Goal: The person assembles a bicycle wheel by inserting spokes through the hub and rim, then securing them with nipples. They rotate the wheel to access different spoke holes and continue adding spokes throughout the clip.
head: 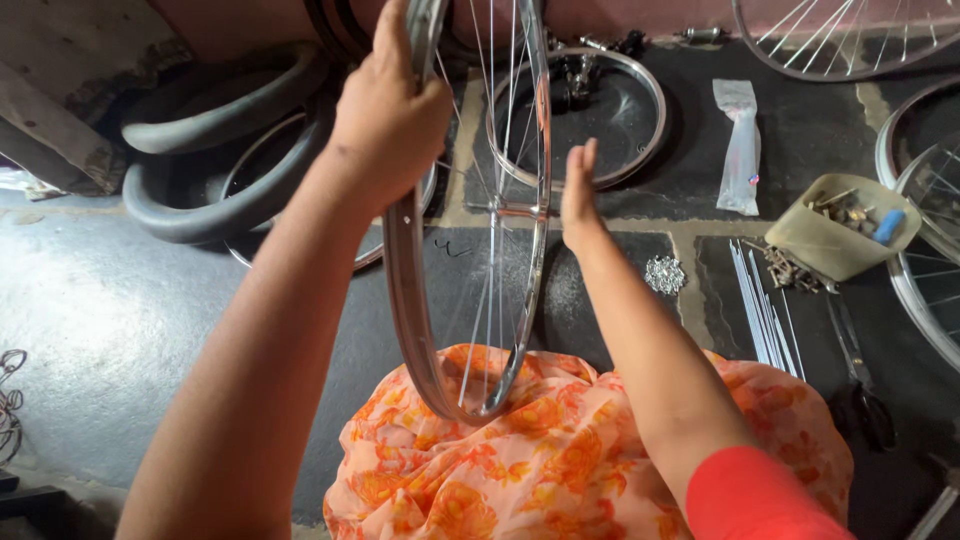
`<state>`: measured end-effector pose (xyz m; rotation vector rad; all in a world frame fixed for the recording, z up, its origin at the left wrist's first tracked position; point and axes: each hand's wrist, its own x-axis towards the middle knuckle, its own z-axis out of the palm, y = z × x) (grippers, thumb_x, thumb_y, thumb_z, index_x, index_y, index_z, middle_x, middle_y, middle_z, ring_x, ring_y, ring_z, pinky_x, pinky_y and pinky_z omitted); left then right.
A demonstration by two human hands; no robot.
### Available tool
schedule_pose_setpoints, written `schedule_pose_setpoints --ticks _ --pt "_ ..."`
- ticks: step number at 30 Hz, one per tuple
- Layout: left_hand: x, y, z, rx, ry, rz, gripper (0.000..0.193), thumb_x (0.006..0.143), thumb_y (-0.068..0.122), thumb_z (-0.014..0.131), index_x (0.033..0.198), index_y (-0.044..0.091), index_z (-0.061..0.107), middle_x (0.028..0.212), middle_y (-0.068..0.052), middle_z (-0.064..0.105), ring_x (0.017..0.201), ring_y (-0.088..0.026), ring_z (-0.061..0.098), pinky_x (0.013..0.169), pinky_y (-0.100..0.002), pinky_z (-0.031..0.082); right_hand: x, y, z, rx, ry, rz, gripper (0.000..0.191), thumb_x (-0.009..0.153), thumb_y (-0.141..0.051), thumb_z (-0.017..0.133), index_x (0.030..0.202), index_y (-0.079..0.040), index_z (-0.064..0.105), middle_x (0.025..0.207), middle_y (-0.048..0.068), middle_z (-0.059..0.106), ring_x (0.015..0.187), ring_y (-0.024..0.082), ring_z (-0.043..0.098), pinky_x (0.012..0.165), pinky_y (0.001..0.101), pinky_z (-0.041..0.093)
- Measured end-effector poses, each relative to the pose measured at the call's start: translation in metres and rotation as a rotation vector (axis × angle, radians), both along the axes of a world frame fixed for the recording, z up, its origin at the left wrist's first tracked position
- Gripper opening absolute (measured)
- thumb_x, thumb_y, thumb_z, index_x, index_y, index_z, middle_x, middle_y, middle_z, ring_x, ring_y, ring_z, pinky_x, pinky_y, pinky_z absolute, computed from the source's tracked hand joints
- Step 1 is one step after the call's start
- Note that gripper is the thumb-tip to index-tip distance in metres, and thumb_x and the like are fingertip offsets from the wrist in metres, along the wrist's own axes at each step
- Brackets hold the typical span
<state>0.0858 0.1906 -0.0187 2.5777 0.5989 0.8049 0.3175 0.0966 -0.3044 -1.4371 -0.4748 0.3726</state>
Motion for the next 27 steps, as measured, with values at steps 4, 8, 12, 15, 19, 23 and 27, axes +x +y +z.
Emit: schedule_pose_setpoints --ticks 4,8,12,15,19,23,27 --pt "-0.006 -0.010 -0.013 -0.063 -0.040 0.004 0.079 0.091 0.021 0.061 0.160 0.015 0.021 0.118 -0.027 0.069 0.101 -0.044 0.071 0.089 -0.049 0.056 -0.014 -0.053 -0.006 0.151 0.223 -0.118 0.068 0.098 -0.062 0.046 0.143 -0.011 0.042 0.127 0.014 0.057 0.101 0.021 0.060 0.086 0.0414 0.050" --pt "-0.003 -0.033 -0.013 0.067 -0.156 -0.053 0.081 0.094 0.021 0.069 0.161 0.014 0.023 0.117 -0.026 0.072 0.102 -0.042 0.073 0.089 -0.048 0.057 -0.066 -0.071 -0.034 0.346 0.347 -0.028 0.031 0.094 -0.032 0.077 0.105 -0.007 0.064 0.078 0.001 0.064 0.057 0.007 0.058 0.048 0.0232 0.049" --pt "-0.005 -0.071 -0.006 -0.490 -0.187 -0.175 0.083 0.087 0.006 0.063 0.160 0.019 0.026 0.101 -0.014 0.075 0.076 -0.023 0.079 0.064 -0.033 0.061 -0.071 -0.074 -0.034 0.509 0.363 -0.142 0.016 0.095 -0.020 0.075 0.100 -0.006 0.069 0.084 0.001 0.071 0.062 0.005 0.060 0.056 0.0214 0.052" --pt "-0.010 -0.090 0.000 -0.760 -0.262 -0.293 0.093 0.079 -0.009 0.059 0.161 0.018 0.025 0.093 -0.010 0.070 0.070 -0.018 0.072 0.054 -0.029 0.056 -0.056 -0.095 -0.021 0.512 0.333 -0.235 0.010 0.096 -0.016 0.073 0.098 -0.006 0.070 0.079 0.001 0.071 0.058 0.005 0.056 0.053 0.0205 0.048" --pt "-0.017 -0.091 0.005 -0.851 -0.282 -0.262 0.095 0.079 -0.011 0.060 0.161 0.017 0.021 0.089 -0.009 0.068 0.068 -0.016 0.070 0.054 -0.028 0.056 -0.050 -0.121 -0.016 0.456 0.170 -0.303 0.009 0.096 -0.014 0.074 0.097 -0.006 0.071 0.078 0.000 0.068 0.059 0.006 0.056 0.053 0.0208 0.048" --pt "-0.012 -0.086 0.009 -0.838 -0.218 -0.244 0.094 0.084 -0.010 0.058 0.163 0.018 0.017 0.090 -0.008 0.070 0.072 -0.014 0.073 0.062 -0.028 0.062 -0.055 -0.121 -0.014 0.287 0.086 -0.249 0.012 0.097 -0.018 0.069 0.091 -0.008 0.070 0.076 -0.002 0.068 0.053 0.006 0.053 0.047 0.0212 0.042" --pt "-0.009 -0.083 0.016 -0.889 -0.173 -0.234 0.100 0.080 -0.013 0.054 0.164 0.023 0.012 0.083 -0.012 0.066 0.066 -0.016 0.069 0.062 -0.029 0.062 -0.047 -0.112 -0.010 0.263 0.188 -0.247 0.010 0.096 -0.017 0.070 0.090 -0.008 0.071 0.074 -0.001 0.066 0.053 0.006 0.048 0.047 0.0222 0.039"
